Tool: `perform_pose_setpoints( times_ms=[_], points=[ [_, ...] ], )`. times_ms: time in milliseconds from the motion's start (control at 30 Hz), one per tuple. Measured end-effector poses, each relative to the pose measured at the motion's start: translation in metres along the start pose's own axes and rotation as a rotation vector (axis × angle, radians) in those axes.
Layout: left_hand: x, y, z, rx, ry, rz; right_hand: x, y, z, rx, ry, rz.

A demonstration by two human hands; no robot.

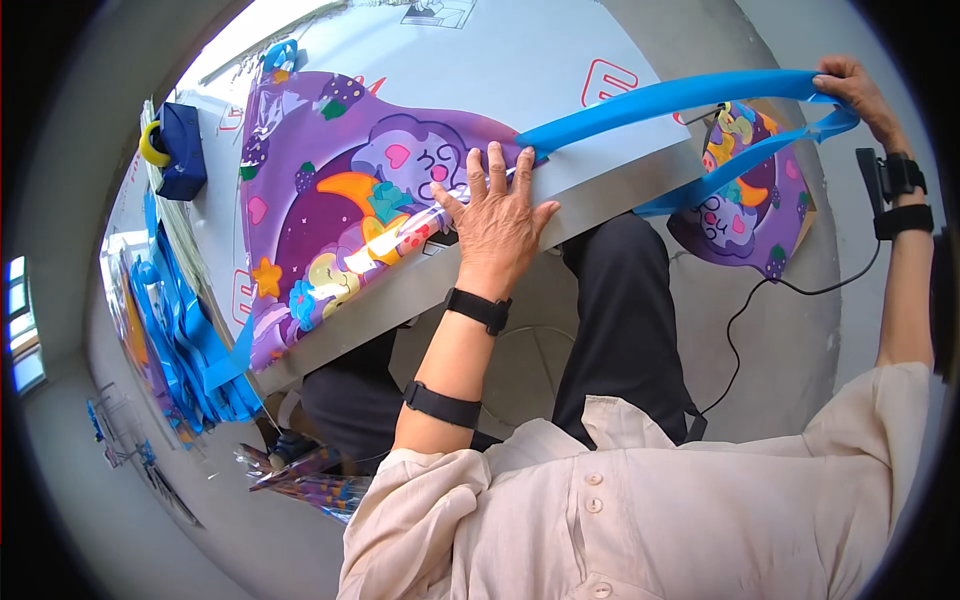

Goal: Assembling a character-themed kite by taping blue ribbons to its edges.

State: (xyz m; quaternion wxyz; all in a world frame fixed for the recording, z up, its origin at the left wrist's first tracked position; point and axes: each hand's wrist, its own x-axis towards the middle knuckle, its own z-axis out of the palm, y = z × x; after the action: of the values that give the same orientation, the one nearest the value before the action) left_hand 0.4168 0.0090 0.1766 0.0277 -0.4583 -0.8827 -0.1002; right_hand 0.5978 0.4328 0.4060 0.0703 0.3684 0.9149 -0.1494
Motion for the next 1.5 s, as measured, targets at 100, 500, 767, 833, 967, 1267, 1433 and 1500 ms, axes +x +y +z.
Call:
perform_pose_setpoints(
  times_ms=[100, 500, 767, 833, 967, 1267, 1433, 1500],
  points=[
    [0.001, -0.002, -0.005, -0.048, -0.010, -0.006, -0.044, -0.099, -0.037, 0.025, -0.071, -0.051],
    [-0.010, -0.035, 0.079, -0.853, -0.015, -0.114, -0.120, -0.452, 0.155, 0.922, -0.641, -0.550],
    [-0.009, -0.027, 0.057, -0.520, 0.176, -0.011, -0.149, -0.557, 0.318, 0.729, -0.360, -0.788],
    [-0.009, -0.018, 0.044, -0.449, 0.214, 0.013, -0.167, -0.569, 0.330, 0.665, -0.514, -0.947],
    [-0.006, -0.011, 0.022, -0.267, 0.283, 0.042, -0.259, -0.607, 0.316, 0.766, -0.665, -1.257],
    [-0.011, -0.018, 0.015, 0.020, 0.095, 0.016, -0.136, -0.484, 0.210, 0.824, -0.214, -1.326],
    [0.000, -0.006, 0.000, -0.117, 0.084, 0.009, 0.037, -0.287, 0.202, 0.140, -0.220, -0.775],
    [0.000, -0.006, 0.000, -0.120, 0.056, 0.001, 0.039, -0.260, 0.217, 0.238, -0.454, -0.702]
  ],
)
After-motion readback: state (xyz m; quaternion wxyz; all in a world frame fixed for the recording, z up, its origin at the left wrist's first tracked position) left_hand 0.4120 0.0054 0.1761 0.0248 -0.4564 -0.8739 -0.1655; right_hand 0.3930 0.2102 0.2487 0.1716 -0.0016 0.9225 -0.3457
